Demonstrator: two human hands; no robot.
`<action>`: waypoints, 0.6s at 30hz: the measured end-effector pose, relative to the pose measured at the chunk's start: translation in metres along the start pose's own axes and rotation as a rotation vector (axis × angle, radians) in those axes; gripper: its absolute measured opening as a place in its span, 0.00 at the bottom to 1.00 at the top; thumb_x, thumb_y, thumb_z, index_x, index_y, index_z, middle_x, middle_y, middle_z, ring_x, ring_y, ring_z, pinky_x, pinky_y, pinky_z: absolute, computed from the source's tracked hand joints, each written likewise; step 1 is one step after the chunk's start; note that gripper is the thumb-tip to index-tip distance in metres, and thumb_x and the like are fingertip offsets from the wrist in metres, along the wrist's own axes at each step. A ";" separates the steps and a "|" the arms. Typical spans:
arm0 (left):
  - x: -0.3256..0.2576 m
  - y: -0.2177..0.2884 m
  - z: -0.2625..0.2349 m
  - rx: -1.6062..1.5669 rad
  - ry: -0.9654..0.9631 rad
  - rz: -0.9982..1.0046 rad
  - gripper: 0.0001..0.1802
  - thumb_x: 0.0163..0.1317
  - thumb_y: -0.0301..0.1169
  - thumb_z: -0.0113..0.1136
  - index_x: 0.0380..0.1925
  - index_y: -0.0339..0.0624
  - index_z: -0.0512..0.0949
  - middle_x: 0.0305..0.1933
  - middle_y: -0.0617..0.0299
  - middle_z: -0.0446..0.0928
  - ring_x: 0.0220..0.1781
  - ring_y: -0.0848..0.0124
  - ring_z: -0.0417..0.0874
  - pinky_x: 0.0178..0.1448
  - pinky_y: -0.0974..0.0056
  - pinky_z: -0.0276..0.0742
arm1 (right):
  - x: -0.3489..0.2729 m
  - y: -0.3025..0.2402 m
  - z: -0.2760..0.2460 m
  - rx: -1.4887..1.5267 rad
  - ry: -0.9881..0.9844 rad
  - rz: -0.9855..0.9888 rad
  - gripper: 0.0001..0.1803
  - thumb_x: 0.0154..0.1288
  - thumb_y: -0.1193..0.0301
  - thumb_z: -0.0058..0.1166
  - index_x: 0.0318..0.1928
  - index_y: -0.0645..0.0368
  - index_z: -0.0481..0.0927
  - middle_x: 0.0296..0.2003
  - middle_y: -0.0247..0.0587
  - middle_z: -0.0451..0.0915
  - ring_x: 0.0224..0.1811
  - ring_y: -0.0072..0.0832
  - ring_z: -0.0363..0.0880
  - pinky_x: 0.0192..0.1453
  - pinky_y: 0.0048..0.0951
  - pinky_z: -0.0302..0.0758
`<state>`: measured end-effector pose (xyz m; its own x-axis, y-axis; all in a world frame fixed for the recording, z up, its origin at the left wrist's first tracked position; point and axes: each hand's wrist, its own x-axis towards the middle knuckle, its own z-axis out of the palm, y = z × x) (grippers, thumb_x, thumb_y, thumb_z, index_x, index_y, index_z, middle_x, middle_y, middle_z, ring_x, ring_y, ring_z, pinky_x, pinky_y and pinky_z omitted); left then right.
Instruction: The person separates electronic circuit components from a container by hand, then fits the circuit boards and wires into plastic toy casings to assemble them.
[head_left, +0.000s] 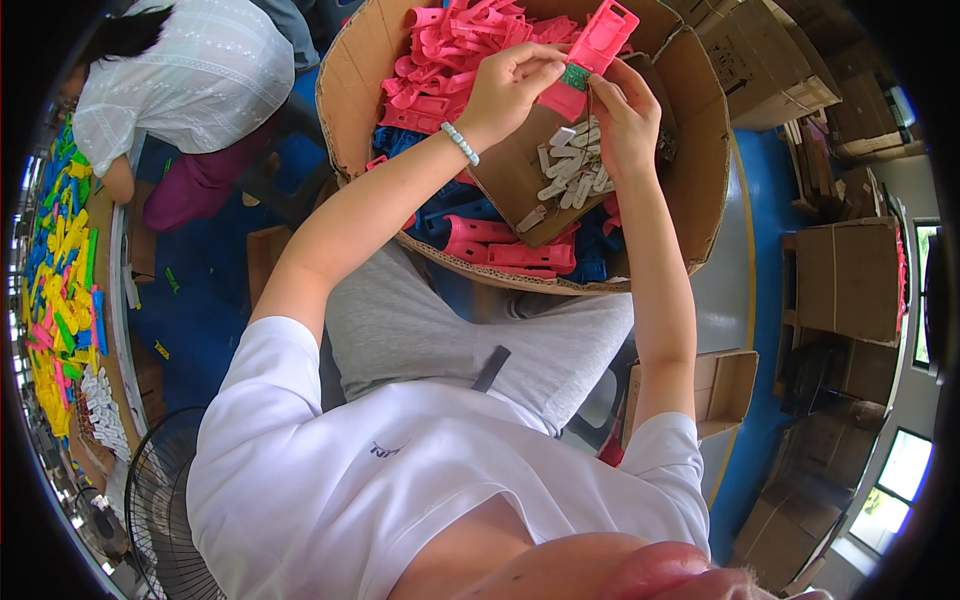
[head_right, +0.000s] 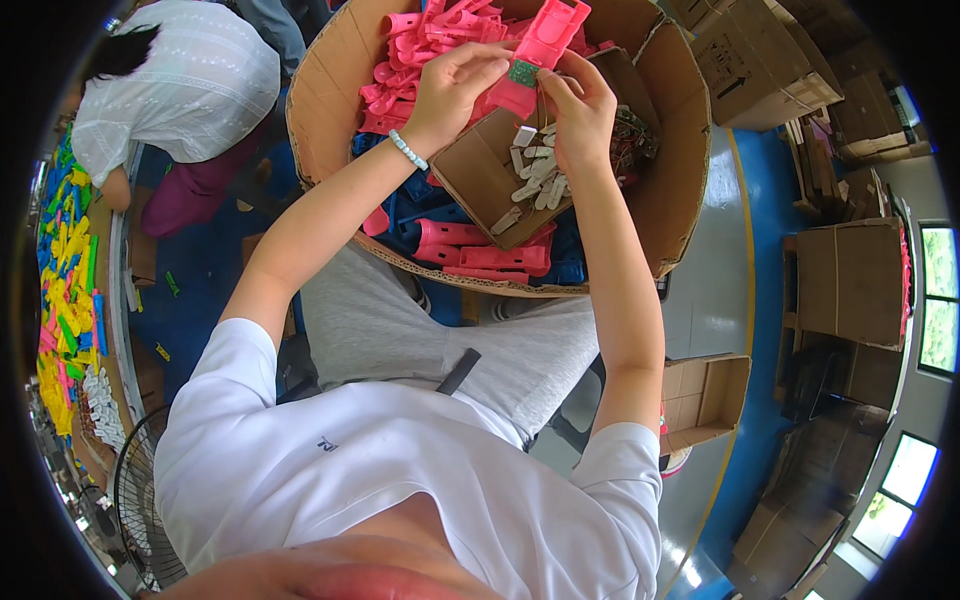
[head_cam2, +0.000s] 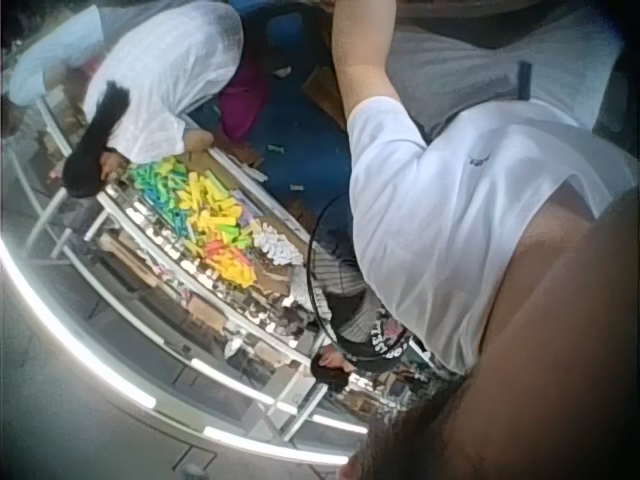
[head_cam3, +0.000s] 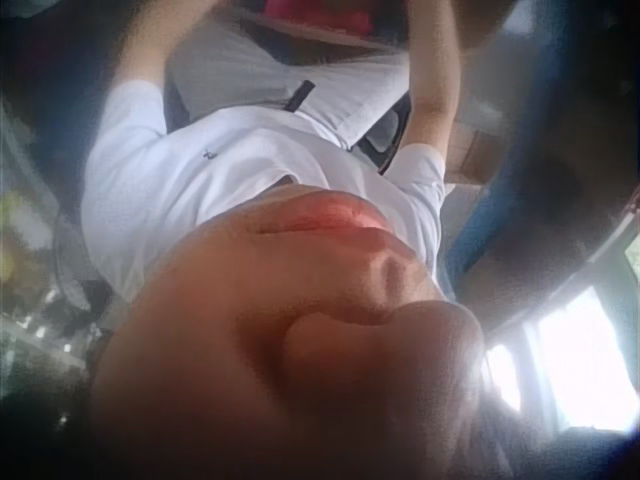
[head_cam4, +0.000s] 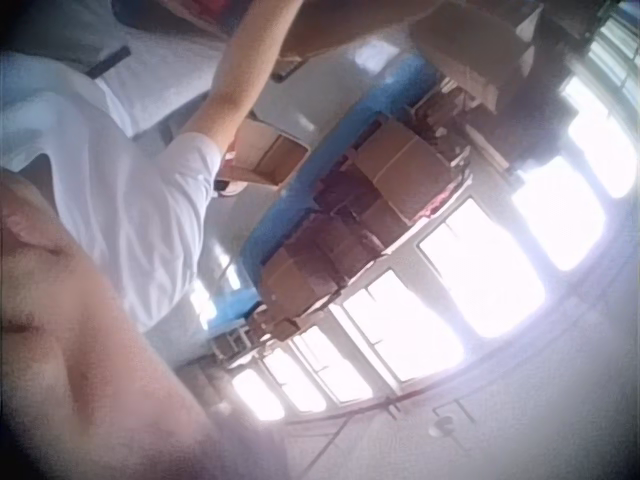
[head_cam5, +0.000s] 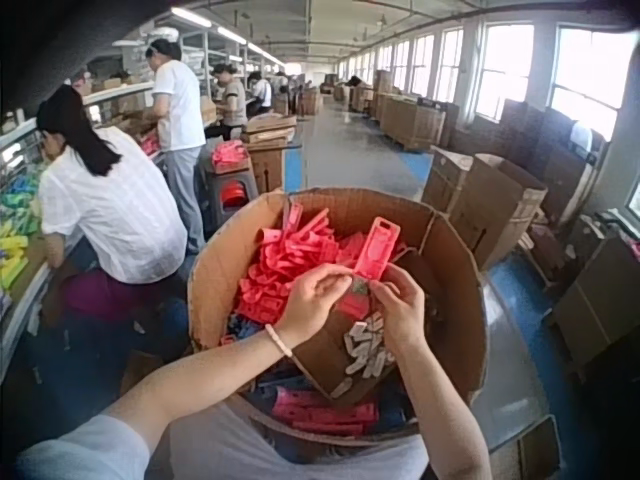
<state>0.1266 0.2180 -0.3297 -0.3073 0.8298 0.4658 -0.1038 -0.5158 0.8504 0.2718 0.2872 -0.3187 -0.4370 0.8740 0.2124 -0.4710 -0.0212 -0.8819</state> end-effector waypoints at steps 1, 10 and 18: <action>0.003 0.002 -0.002 0.071 -0.004 0.002 0.12 0.63 0.26 0.58 0.45 0.34 0.79 0.49 0.56 0.80 0.50 0.74 0.79 0.55 0.69 0.75 | 0.000 0.000 -0.001 -0.054 -0.011 -0.014 0.19 0.61 0.81 0.56 0.54 0.68 0.73 0.38 0.39 0.80 0.40 0.22 0.79 0.48 0.23 0.76; 0.005 0.004 -0.005 0.236 -0.001 0.033 0.12 0.63 0.27 0.58 0.45 0.37 0.79 0.43 0.62 0.81 0.44 0.79 0.79 0.50 0.72 0.75 | 0.000 0.002 -0.002 -0.114 -0.044 -0.006 0.21 0.60 0.81 0.58 0.54 0.71 0.73 0.41 0.43 0.81 0.42 0.24 0.80 0.47 0.22 0.76; 0.006 0.000 -0.012 0.331 -0.044 0.026 0.10 0.64 0.27 0.57 0.43 0.37 0.81 0.43 0.64 0.81 0.43 0.79 0.79 0.48 0.73 0.74 | 0.002 -0.004 -0.007 -0.088 -0.061 0.075 0.21 0.60 0.80 0.58 0.55 0.72 0.74 0.45 0.48 0.81 0.46 0.28 0.81 0.50 0.28 0.79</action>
<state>0.1131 0.2203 -0.3295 -0.2636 0.8298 0.4920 0.2190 -0.4452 0.8682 0.2781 0.2924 -0.3182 -0.5156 0.8404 0.1670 -0.3671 -0.0405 -0.9293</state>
